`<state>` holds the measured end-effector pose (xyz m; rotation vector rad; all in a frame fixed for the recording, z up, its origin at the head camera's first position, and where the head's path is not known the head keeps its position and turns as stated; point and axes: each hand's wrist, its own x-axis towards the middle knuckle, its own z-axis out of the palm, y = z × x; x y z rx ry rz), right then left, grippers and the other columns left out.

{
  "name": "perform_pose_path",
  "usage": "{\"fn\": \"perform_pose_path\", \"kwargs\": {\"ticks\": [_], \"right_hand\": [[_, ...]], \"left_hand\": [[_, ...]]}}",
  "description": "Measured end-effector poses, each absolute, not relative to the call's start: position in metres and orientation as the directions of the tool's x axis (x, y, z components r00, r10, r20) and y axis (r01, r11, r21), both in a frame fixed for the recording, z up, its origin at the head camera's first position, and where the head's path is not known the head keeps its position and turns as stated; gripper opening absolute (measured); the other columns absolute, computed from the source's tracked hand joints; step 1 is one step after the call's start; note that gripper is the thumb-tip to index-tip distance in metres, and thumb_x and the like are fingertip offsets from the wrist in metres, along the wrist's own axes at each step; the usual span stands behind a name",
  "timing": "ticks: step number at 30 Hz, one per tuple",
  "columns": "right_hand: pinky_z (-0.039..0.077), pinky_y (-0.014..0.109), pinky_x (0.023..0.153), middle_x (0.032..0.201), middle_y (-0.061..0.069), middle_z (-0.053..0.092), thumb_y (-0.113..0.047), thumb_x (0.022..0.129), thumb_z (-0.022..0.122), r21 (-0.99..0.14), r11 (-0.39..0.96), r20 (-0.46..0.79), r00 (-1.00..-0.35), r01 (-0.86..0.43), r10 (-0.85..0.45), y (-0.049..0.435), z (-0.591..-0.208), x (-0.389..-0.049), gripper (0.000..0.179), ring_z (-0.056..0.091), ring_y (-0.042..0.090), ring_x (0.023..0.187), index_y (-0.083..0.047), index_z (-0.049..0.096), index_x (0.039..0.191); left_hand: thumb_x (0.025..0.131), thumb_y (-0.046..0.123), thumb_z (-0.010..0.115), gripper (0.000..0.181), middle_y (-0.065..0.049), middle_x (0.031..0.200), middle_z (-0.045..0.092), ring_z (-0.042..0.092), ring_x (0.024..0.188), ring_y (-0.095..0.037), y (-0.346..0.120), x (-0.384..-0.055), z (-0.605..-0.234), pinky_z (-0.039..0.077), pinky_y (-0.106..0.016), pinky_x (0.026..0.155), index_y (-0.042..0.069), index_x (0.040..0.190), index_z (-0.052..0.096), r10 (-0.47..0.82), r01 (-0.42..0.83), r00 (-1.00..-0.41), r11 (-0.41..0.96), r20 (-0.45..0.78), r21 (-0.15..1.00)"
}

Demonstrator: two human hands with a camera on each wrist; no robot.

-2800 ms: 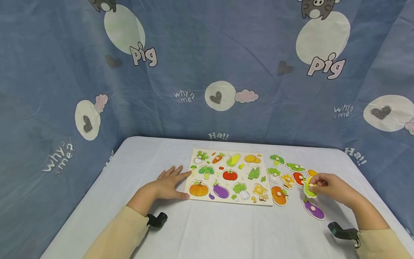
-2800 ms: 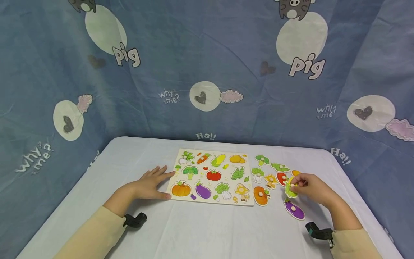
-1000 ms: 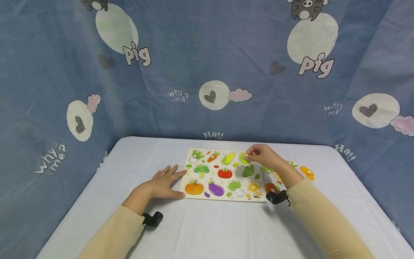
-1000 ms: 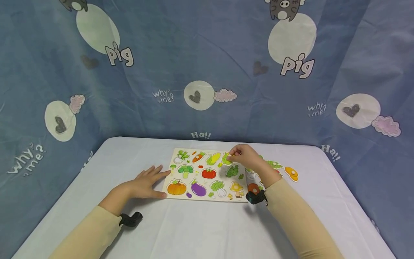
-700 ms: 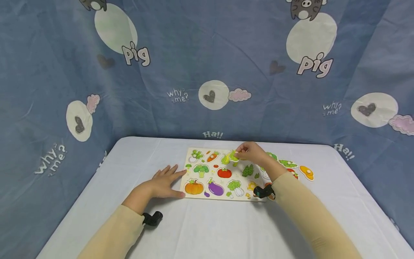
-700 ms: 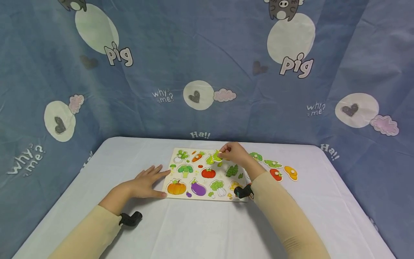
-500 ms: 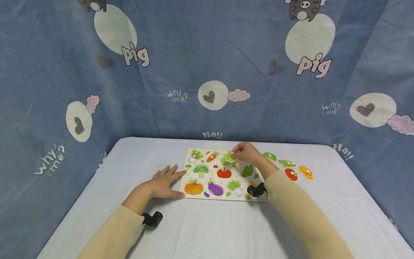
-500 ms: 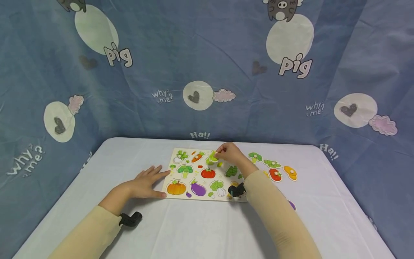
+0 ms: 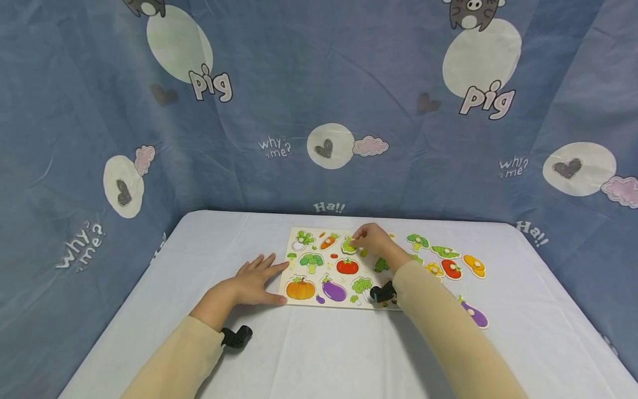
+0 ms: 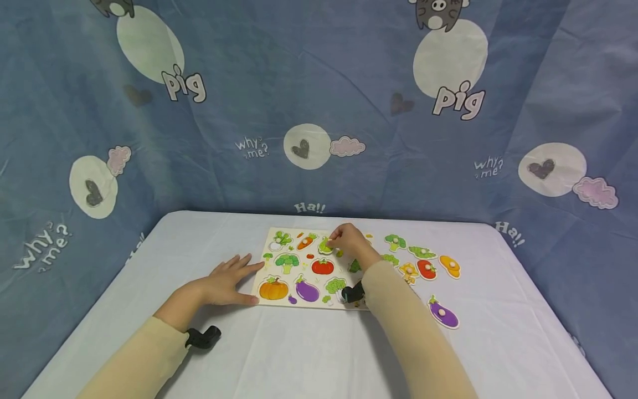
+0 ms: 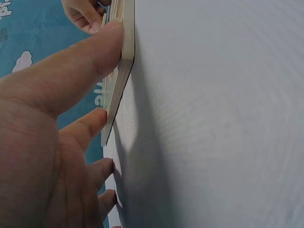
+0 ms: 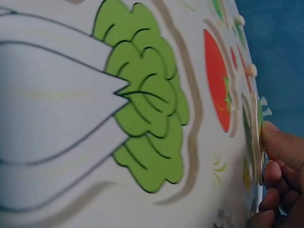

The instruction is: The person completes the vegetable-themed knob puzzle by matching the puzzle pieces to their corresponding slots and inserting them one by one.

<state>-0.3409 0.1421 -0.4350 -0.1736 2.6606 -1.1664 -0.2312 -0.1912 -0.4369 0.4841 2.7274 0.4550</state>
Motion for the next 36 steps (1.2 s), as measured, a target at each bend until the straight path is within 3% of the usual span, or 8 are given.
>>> {"fn": "perform_pose_path", "kwargs": {"ticks": [22,36], "right_hand": [[0.047,0.03,0.064,0.085,0.004,0.065,-0.024,0.09,0.077,-0.591,0.806,-0.212,-0.971,0.036,-0.113,0.128,-0.431,-0.34,0.017,0.055,0.019,0.074,-0.009,0.07,0.089],[0.049,0.032,0.07,0.095,0.008,0.064,-0.02,0.091,0.076,-0.611,0.792,-0.205,-0.966,-0.001,-0.159,0.132,-0.427,-0.335,0.018,0.057,0.021,0.081,-0.007,0.066,0.097]], "left_hand": [[0.079,0.065,0.072,0.096,-0.018,0.166,0.015,0.006,0.151,-0.044,-0.191,-0.229,-0.436,0.005,-0.063,0.119,0.024,0.158,0.034,0.377,0.267,-0.887,0.889,-0.265,0.372],[0.08,0.064,0.072,0.095,-0.019,0.165,0.016,0.007,0.151,-0.045,-0.191,-0.229,-0.435,0.005,-0.064,0.119,0.023,0.158,0.034,0.383,0.275,-0.887,0.887,-0.257,0.37]]}}
